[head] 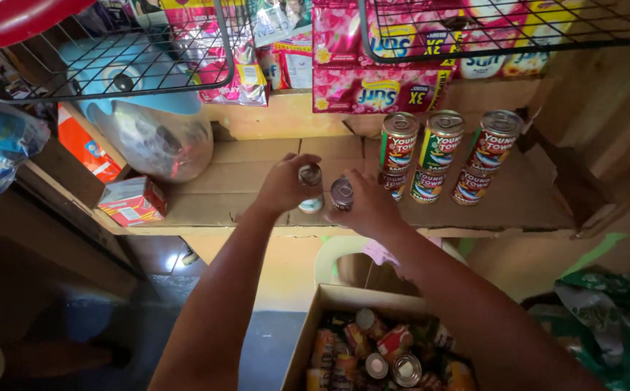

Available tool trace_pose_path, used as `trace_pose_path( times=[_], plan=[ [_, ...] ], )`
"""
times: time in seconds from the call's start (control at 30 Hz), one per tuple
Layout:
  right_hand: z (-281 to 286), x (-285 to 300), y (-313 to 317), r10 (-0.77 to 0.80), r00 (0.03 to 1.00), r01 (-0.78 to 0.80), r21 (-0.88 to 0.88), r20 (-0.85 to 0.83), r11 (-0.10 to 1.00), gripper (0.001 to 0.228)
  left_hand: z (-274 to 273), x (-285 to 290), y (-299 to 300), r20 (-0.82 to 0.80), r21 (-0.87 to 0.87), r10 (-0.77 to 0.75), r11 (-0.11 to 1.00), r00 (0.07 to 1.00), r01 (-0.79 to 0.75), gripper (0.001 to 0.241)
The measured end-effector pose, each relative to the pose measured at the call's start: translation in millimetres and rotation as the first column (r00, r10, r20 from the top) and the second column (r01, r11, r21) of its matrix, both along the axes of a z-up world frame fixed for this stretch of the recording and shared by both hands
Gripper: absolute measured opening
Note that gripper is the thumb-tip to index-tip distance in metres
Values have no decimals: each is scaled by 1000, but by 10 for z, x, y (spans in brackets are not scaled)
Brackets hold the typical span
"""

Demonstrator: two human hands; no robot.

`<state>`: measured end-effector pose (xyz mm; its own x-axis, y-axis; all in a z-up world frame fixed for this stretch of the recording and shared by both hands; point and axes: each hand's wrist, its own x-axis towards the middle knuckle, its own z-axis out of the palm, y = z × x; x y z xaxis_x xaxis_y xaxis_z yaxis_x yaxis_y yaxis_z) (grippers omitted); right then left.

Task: Organizing and stacking various canned goods from a cardboard box onto a retail shelf.

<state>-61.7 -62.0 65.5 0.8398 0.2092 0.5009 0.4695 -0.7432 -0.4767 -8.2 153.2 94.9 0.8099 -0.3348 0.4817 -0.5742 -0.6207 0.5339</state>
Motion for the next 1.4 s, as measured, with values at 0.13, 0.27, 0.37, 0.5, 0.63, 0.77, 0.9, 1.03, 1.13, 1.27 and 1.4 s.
trace_pose_path(
  times=[0.13,0.27,0.37,0.5,0.63,0.77,0.9,1.03,1.13,1.27,1.4],
  plan=[
    [-38,98,-176,269,949,-243,160,-163,957,95,36,-223,-219,-49,89,232,970,971,-227,63],
    [-101,42,-187,166,957,-101,265,-237,959,84,-374,105,-94,-192,-145,125,977,974,-154,73],
    [-188,-46,-84,68,997,-57,320,-22,946,79,-635,293,38,-284,-449,-154,894,946,11,88],
    [-409,-42,-1,-41,988,-7,309,149,951,78,-519,49,27,-242,-425,-67,904,968,-44,87],
    [-430,-70,12,127,990,-143,501,64,854,82,-568,-111,-69,-125,-274,182,939,975,-210,72],
    [-597,-37,-10,303,951,-175,693,-65,700,69,-649,-183,-55,-188,-437,11,895,982,-94,78],
    [-469,-241,3,184,979,-86,650,-84,755,58,-894,-63,64,-231,-693,-363,713,903,109,73],
    [-259,-372,84,149,988,-140,690,47,711,46,-835,-229,-33,-140,-523,-100,852,985,12,63],
    [37,-443,155,223,957,-281,783,185,555,55,-721,-349,-147,-41,-413,87,906,995,-96,62],
    [102,-117,181,58,956,-222,576,289,787,60,-683,-382,-161,-109,-423,104,895,989,-141,62],
    [144,101,266,9,974,-109,428,228,897,62,-729,-372,-191,-213,-439,88,881,973,-176,65]
  ],
)
